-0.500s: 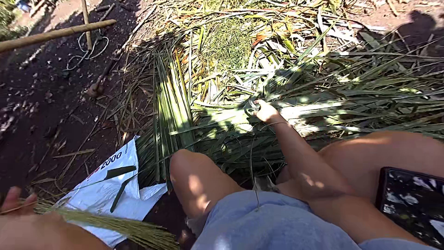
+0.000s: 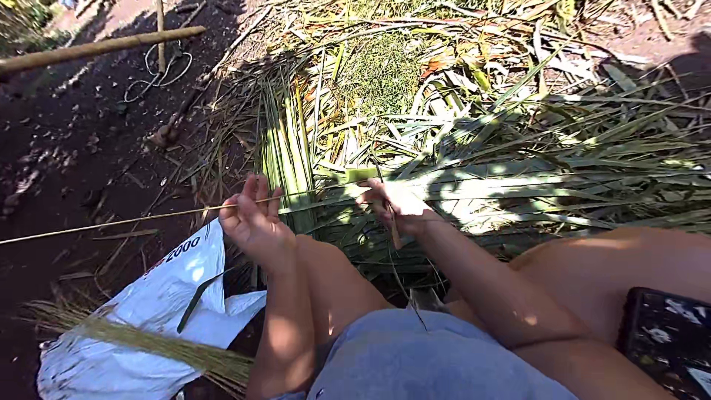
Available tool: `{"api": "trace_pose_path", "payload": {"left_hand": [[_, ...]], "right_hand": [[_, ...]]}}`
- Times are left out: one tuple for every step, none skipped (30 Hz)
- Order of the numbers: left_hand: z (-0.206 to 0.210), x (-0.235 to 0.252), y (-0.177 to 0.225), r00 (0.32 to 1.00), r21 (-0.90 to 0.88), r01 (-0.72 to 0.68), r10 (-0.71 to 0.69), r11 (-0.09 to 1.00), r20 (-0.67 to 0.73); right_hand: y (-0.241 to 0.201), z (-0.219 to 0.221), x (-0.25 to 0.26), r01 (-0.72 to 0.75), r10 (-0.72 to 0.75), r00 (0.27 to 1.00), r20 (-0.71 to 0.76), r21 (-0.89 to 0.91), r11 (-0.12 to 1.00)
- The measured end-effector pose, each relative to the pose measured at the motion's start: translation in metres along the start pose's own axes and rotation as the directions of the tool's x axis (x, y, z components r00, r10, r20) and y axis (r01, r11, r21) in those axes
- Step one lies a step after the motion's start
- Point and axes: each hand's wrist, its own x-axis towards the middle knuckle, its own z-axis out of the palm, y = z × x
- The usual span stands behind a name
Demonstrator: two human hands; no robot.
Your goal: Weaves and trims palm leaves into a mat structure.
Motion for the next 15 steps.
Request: {"api": "trace_pose_path", "payload": {"left_hand": [[-0.001,-0.006,-0.005,0.998,0.042,0.028,-0.031,0.999,0.055],[-0.002,-0.012,-0.011,0.989,0.097,0.068,-0.080,0.993,0.123],[-0.004,-0.017,-0.016,0.973,0.154,0.117,-0.144,0.981,0.183],[-0.004,-0.022,-0.020,0.949,0.196,0.180,-0.222,0.964,0.223],[-0.004,-0.027,-0.024,0.925,0.233,0.238,-0.293,0.943,0.240],[-0.004,-0.032,-0.028,0.913,0.249,0.271,-0.331,0.930,0.240],[-0.006,-0.036,-0.031,0.914,0.243,0.272,-0.329,0.931,0.239],[-0.007,-0.039,-0.034,0.921,0.224,0.251,-0.303,0.942,0.246],[-0.009,-0.040,-0.036,0.927,0.206,0.218,-0.269,0.954,0.262],[-0.012,-0.041,-0.036,0.929,0.194,0.180,-0.232,0.964,0.290],[-0.015,-0.040,-0.036,0.928,0.188,0.138,-0.193,0.973,0.320],[-0.017,-0.040,-0.036,0.923,0.181,0.095,-0.155,0.979,0.352],[-0.020,-0.040,-0.036,0.920,0.165,0.061,-0.120,0.984,0.374],[-0.023,-0.040,-0.035,0.922,0.155,0.032,-0.089,0.987,0.378],[-0.025,-0.040,-0.031,0.930,0.138,0.011,-0.061,0.990,0.364]], "right_hand": [[-0.001,0.000,0.000,0.018,-0.017,1.000,-0.026,0.014,1.000],[-0.003,0.001,0.001,0.030,-0.029,0.999,-0.045,0.020,0.999],[-0.003,0.001,0.001,0.048,-0.046,0.997,-0.056,0.024,0.999],[-0.003,0.002,0.001,0.071,-0.071,0.996,-0.054,0.004,0.997],[-0.002,0.004,0.001,0.102,-0.104,0.994,-0.044,-0.059,0.993],[-0.002,0.007,0.000,0.125,-0.132,0.991,-0.026,-0.188,0.974],[-0.003,0.010,-0.003,0.131,-0.144,0.989,-0.010,-0.356,0.925],[-0.004,0.015,-0.008,0.126,-0.149,0.989,0.000,-0.533,0.837],[-0.006,0.023,-0.014,0.115,-0.146,0.989,0.011,-0.677,0.727],[-0.008,0.031,-0.018,0.102,-0.148,0.989,0.014,-0.784,0.613],[-0.009,0.038,-0.020,0.066,-0.125,0.992,0.000,-0.850,0.522],[-0.009,0.043,-0.020,0.026,-0.099,0.995,-0.022,-0.890,0.455],[-0.009,0.046,-0.019,-0.012,-0.080,0.995,-0.050,-0.909,0.417],[-0.007,0.045,-0.016,-0.044,-0.076,0.994,-0.082,-0.913,0.405],[-0.004,0.039,-0.010,-0.075,-0.088,0.989,-0.121,-0.909,0.410]]}}
